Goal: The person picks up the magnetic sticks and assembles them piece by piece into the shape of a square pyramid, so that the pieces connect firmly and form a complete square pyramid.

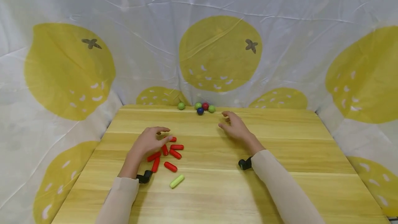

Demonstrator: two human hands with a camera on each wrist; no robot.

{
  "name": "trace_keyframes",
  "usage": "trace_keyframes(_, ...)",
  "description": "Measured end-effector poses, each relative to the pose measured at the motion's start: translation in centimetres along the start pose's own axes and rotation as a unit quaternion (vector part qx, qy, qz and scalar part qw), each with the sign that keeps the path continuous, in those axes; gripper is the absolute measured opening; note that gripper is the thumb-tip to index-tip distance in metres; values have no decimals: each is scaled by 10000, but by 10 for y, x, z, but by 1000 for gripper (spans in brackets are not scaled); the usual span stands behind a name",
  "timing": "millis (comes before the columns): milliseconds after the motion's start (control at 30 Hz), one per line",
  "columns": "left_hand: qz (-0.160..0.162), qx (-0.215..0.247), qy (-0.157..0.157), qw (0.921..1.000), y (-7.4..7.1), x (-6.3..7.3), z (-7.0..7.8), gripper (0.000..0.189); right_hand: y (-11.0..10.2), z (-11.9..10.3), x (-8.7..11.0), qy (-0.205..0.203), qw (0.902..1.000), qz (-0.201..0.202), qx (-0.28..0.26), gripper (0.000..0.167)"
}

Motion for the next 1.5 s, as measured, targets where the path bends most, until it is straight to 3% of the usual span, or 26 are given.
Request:
trace_keyframes(300,15,206,-54,9998,4,13,-19,37,21,-13,-28,235,9987,-135,-420,60)
trace_keyframes(633,119,262,-191,9994,9,7,-12,30,16,-20,-40,235,9993,105,-283,59)
trace_keyframes(800,146,166,-285,9994,12,3,-12,26,20,-24,-48,-122,9999,-2,-5,62)
trace_keyframes(933,170,180,-340,9991,13,1,-11,25,25,-26,-52,-403,9976,-149,550,60)
trace_keyframes(1033,189,205,-373,9989,13,1,-10,25,25,-25,-52,-350,9968,-108,705,57)
trace_keyframes(1200,193,231,-463,9985,14,1,-9,25,22,-23,-52,-94,9988,142,466,52)
trace_keyframes(1500,260,206,-464,9984,16,1,-9,24,28,-13,-53,-25,9978,447,481,44)
Point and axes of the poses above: each hand's wrist, its own x-axis away from the middle knuckle, its own y-axis out of the palm, z = x × y, the point moved 6 cm from there along -x, towards the middle knuckle, and after that the axes turned 2 degrees about x, right-handed, at the moved point
